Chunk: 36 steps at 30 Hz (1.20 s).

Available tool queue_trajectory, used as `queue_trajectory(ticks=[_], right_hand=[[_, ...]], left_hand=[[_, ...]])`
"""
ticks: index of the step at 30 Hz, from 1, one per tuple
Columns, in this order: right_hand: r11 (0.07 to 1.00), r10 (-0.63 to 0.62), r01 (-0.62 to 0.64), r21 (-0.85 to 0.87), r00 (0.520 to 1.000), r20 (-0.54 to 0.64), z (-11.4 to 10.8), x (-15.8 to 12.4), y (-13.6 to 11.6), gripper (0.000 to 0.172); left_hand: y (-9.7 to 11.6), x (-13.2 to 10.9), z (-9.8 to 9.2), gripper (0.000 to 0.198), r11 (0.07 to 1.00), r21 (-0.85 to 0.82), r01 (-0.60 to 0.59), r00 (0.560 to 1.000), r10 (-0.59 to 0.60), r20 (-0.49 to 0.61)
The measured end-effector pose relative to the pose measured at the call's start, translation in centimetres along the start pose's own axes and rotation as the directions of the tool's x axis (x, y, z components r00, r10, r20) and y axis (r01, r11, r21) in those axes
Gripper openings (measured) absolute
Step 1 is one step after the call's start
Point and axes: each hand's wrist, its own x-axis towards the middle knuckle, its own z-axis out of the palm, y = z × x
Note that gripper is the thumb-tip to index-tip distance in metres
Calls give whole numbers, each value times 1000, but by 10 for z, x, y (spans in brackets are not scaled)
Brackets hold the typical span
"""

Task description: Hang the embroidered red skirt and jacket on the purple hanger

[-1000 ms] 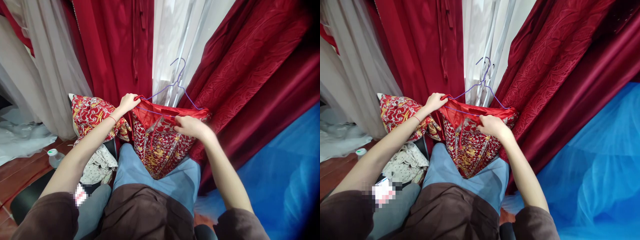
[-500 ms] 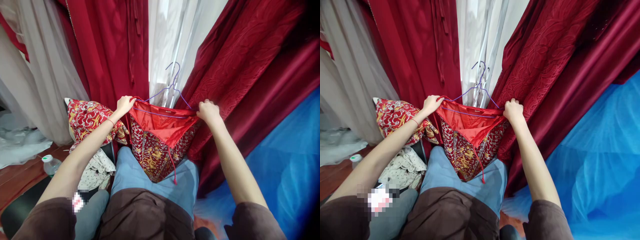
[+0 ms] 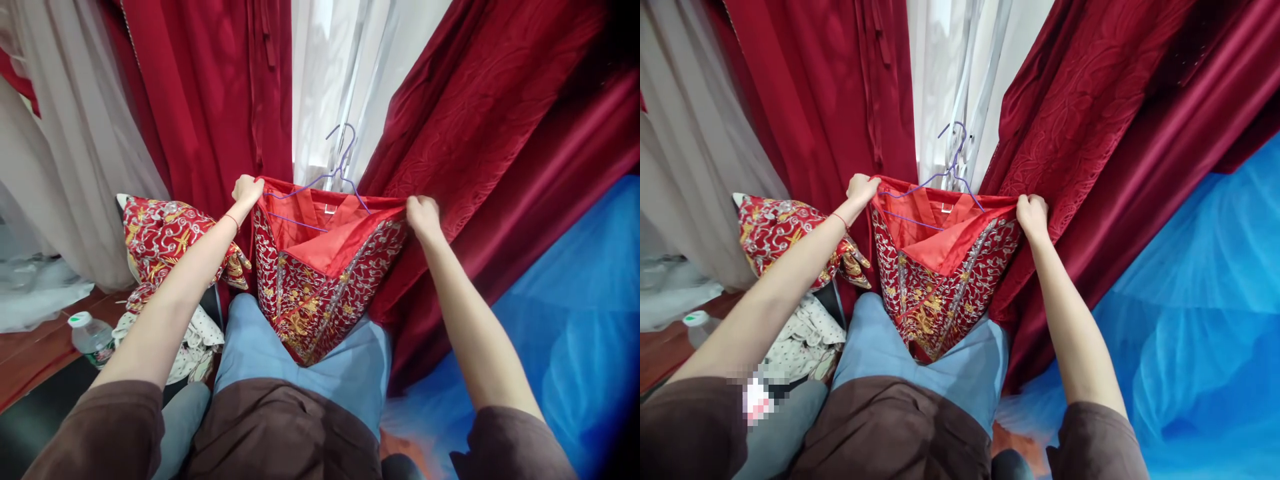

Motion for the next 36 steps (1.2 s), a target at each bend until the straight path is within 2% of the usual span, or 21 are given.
queue_trajectory(ticks=[2,4,6,8,10,13,15,18,20,21,23,25,27,28,29,31,33,34,36], right_hand=[[1000,-9,9,1,1000,-27,0,3,0,65],[997,-14,14,72,1000,-10,1,8,1,67],[962,8,-7,273,1000,-3,6,13,3,66],[846,75,-37,532,996,-51,13,16,3,58],[713,151,-33,700,983,-109,22,14,-1,44],[659,138,38,751,976,-171,36,4,-11,25],[626,115,74,776,976,-186,46,-1,-18,18],[422,157,14,907,984,-89,60,0,-21,9],[273,78,9,962,996,-31,69,1,-19,16],[240,3,47,970,999,-49,73,-1,-16,24],[283,-173,210,936,971,-165,79,-9,-10,44],[420,-375,429,800,884,-278,83,-21,-6,65],[556,-561,605,570,779,-280,86,-36,-7,77],[610,-610,651,451,750,-256,86,-43,-11,80],[663,-624,664,346,745,-236,87,-49,-17,82],[767,-565,611,196,788,-246,86,-58,-36,79],[822,-507,558,112,808,-299,83,-63,-60,67],[822,-515,564,79,795,-320,80,-64,-74,58],[779,-587,627,17,738,-333,75,-64,-101,44]], left_hand=[[4,-1,-6,36,998,42,-52,997,55,-53],[4,-3,-11,33,990,77,-122,986,129,-106],[4,-5,-13,26,986,38,-165,976,168,-135],[5,-6,-11,15,976,-134,-170,979,151,-136],[8,-6,-4,6,905,-409,-117,992,89,-87],[10,-6,8,8,688,-726,9,1000,1,14],[9,-8,15,11,581,-810,81,997,-56,59],[0,-13,18,12,505,-843,186,982,-111,150],[-7,-16,17,11,485,-843,234,971,-78,225],[-10,-17,16,10,479,-844,242,966,-39,255],[-15,-18,12,9,477,-849,225,955,64,289],[-18,-18,8,9,507,-841,188,937,164,309],[-19,-18,4,11,567,-811,145,914,237,329],[-20,-18,2,12,604,-789,116,907,259,332],[-20,-18,0,13,643,-762,74,908,272,318],[-20,-19,-3,17,747,-662,-65,931,284,228],[-19,-21,-4,22,854,-470,-224,954,291,76],[-18,-22,-4,24,887,-363,-286,951,309,6],[-17,-23,-3,26,903,-208,-376,927,368,-79]])
